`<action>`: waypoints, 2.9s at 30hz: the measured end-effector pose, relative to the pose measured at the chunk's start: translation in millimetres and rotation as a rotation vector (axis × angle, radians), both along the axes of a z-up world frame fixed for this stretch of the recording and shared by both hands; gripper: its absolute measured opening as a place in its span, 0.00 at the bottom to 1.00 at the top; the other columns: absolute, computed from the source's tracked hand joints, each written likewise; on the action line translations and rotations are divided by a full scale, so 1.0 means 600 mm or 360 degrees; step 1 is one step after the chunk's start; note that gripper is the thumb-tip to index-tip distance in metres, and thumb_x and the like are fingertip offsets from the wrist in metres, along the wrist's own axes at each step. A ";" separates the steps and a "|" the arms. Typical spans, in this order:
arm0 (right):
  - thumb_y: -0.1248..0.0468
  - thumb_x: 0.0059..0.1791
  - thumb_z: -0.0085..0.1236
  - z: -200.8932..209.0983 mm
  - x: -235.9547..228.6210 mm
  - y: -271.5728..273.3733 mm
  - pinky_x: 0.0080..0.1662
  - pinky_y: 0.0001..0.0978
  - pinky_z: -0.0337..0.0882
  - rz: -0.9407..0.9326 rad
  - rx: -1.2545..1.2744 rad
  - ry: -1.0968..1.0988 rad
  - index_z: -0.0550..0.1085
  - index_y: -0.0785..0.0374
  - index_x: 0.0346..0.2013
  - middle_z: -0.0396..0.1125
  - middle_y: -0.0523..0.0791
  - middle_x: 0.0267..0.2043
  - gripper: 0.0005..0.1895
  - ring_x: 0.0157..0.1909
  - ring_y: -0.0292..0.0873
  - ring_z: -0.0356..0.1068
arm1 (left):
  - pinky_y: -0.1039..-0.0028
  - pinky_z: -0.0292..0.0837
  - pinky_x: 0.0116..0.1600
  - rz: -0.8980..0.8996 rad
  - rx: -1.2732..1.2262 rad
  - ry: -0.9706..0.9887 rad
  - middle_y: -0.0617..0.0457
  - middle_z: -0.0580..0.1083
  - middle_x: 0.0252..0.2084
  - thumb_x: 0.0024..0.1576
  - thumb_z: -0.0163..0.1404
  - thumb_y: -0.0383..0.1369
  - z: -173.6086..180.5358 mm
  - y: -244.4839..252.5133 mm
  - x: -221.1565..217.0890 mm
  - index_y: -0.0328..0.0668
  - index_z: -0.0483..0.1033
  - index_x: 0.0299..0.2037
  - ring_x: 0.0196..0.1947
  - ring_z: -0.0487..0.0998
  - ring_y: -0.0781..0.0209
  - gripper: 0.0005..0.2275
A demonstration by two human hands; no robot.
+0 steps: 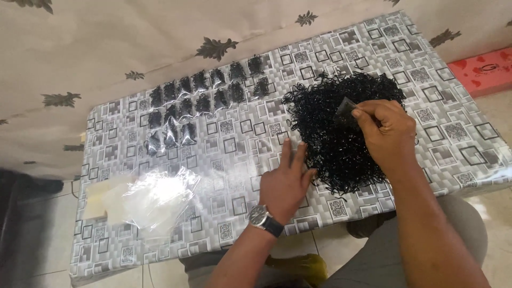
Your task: The person places small bundles of curly black hair into plastic bags by hand at a table.
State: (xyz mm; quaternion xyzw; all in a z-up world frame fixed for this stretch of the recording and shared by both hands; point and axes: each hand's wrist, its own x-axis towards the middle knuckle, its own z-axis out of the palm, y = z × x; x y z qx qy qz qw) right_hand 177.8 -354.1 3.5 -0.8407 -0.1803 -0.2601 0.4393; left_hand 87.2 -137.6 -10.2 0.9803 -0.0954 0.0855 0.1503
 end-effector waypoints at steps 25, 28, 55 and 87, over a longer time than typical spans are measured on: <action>0.70 0.55 0.63 0.021 -0.010 0.001 0.39 0.29 0.65 0.0041 0.0020 0.0350 0.78 0.64 0.39 0.67 0.46 0.37 0.01 0.40 0.39 0.63 | 0.67 0.79 0.33 -0.0039 -0.0782 -0.0040 0.49 0.70 0.64 0.62 0.46 0.44 0.050 0.039 0.005 0.46 0.75 0.57 0.27 0.81 0.61 0.18; 0.69 0.55 0.61 0.015 -0.004 0.001 0.47 0.36 0.68 0.0156 -0.0139 0.0202 0.79 0.66 0.40 0.73 0.46 0.40 0.02 0.47 0.45 0.66 | 0.66 0.80 0.42 -0.0154 -0.0786 0.0021 0.46 0.69 0.66 0.63 0.41 0.46 0.087 0.018 0.035 0.45 0.70 0.63 0.16 0.72 0.68 0.22; 0.70 0.52 0.64 0.016 -0.011 0.014 0.54 0.48 0.70 0.0285 0.0151 0.0337 0.82 0.62 0.38 0.76 0.48 0.36 0.02 0.51 0.55 0.73 | 0.68 0.78 0.40 -0.0116 -0.1537 0.0079 0.47 0.81 0.38 0.59 0.57 0.31 0.054 -0.024 0.118 0.44 0.81 0.47 0.43 0.82 0.53 0.08; 0.68 0.57 0.59 0.025 -0.010 0.009 0.52 0.52 0.70 0.0149 -0.0064 0.0189 0.81 0.67 0.46 0.75 0.52 0.41 0.06 0.53 0.63 0.71 | 0.68 0.77 0.43 -0.0023 -0.1368 -0.0018 0.49 0.81 0.41 0.60 0.56 0.30 0.064 0.030 0.117 0.45 0.83 0.43 0.43 0.82 0.54 0.05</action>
